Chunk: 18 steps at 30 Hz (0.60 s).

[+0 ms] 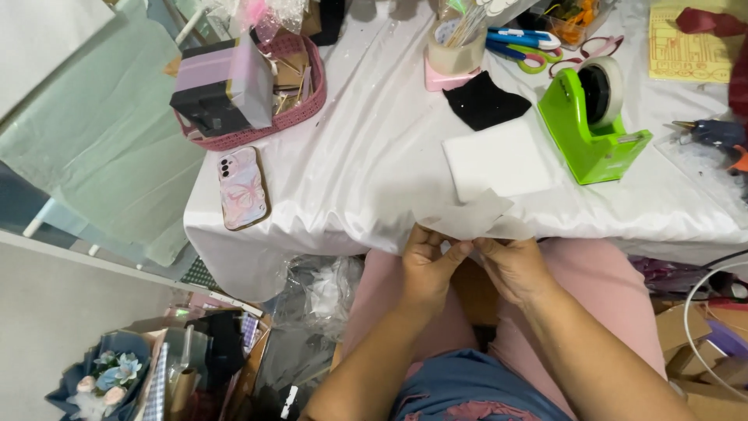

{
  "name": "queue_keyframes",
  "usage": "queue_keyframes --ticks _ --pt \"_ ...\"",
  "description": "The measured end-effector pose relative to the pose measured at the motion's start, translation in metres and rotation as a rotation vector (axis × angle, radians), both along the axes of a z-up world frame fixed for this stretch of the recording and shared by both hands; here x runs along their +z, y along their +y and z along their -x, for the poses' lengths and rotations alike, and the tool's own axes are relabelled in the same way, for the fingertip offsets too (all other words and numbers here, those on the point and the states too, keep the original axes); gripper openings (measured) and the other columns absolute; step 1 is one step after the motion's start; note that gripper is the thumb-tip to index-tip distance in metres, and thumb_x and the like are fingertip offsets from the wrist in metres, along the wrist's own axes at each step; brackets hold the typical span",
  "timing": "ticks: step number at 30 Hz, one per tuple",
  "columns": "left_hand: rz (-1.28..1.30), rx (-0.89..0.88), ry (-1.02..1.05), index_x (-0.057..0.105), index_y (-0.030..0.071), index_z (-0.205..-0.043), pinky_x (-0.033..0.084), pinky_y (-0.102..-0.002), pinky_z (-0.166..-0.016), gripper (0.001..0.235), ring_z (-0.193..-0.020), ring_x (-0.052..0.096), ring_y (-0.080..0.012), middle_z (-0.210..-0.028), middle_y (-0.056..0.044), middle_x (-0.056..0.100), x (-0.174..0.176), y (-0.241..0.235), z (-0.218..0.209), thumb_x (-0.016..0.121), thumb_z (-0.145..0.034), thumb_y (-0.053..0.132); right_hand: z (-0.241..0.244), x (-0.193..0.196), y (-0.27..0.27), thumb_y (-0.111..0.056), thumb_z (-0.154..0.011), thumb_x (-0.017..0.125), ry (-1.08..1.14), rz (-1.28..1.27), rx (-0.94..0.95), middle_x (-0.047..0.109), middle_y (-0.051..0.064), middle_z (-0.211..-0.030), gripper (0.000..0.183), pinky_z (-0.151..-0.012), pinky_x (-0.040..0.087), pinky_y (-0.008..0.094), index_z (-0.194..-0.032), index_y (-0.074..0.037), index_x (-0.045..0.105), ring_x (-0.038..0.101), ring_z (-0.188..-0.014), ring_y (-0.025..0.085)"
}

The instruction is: The person is sitting on the floor, folding and shaping small squares of white tissue paper into decorative flowers at a design station.

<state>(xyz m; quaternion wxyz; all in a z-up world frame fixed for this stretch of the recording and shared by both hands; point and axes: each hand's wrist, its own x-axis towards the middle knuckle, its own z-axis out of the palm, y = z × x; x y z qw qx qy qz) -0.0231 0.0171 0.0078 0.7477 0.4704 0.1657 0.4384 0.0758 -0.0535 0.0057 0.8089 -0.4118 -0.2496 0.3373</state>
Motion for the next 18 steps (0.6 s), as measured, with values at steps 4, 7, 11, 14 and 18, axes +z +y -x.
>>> queue_keyframes --ticks 4,7,11,14,18 --pt "0.117 -0.039 -0.051 0.062 0.011 -0.111 0.052 -0.028 -0.083 0.034 -0.084 0.060 -0.0109 -0.095 -0.004 0.074 -0.007 0.000 -0.001 0.083 -0.084 0.004 -0.009 -0.027 0.001 0.008 -0.085 0.073 -0.021 0.009 -0.022 0.074 0.009 -0.111 0.040 -0.091 0.056 0.043 -0.123 -0.002 0.070 0.067 -0.095 0.020" --pt "0.214 -0.064 -0.060 0.062 0.010 -0.108 0.053 -0.029 -0.084 0.030 -0.085 0.063 -0.0132 -0.094 -0.005 0.074 -0.014 0.002 -0.002 0.081 -0.086 0.003 -0.007 -0.022 0.000 0.007 -0.085 0.074 -0.035 0.037 -0.024 0.074 0.010 -0.106 0.034 -0.091 0.057 0.042 -0.117 -0.001 0.071 0.066 -0.094 0.018" --pt "0.184 -0.023 0.021 0.066 0.010 -0.103 0.052 -0.026 -0.078 0.023 -0.083 0.062 -0.0108 -0.091 -0.004 0.073 -0.016 0.004 0.001 0.082 -0.087 0.006 -0.003 -0.012 -0.004 0.007 -0.085 0.076 -0.059 0.100 -0.047 0.074 0.010 -0.096 0.021 -0.089 0.057 0.040 -0.105 -0.001 0.074 0.065 -0.094 0.016" --pt "0.154 -0.010 0.056 0.069 0.010 -0.099 0.051 -0.024 -0.073 0.018 -0.080 0.061 -0.0093 -0.088 -0.002 0.073 -0.024 0.005 0.001 0.082 -0.087 0.008 -0.001 -0.004 -0.004 0.006 -0.085 0.078 -0.071 0.124 -0.062 0.074 0.009 -0.091 0.016 -0.086 0.057 0.038 -0.100 -0.001 0.076 0.064 -0.090 0.014" --pt "0.128 -0.024 0.087 0.072 0.010 -0.095 0.050 -0.024 -0.075 0.012 -0.082 0.059 -0.0086 -0.086 -0.001 0.071 -0.027 0.006 0.000 0.082 -0.089 0.012 0.002 0.004 -0.004 0.001 -0.086 0.081 -0.152 0.154 -0.103 0.073 0.006 -0.084 0.012 -0.084 0.058 0.031 -0.094 -0.006 0.077 0.064 -0.086 0.010"
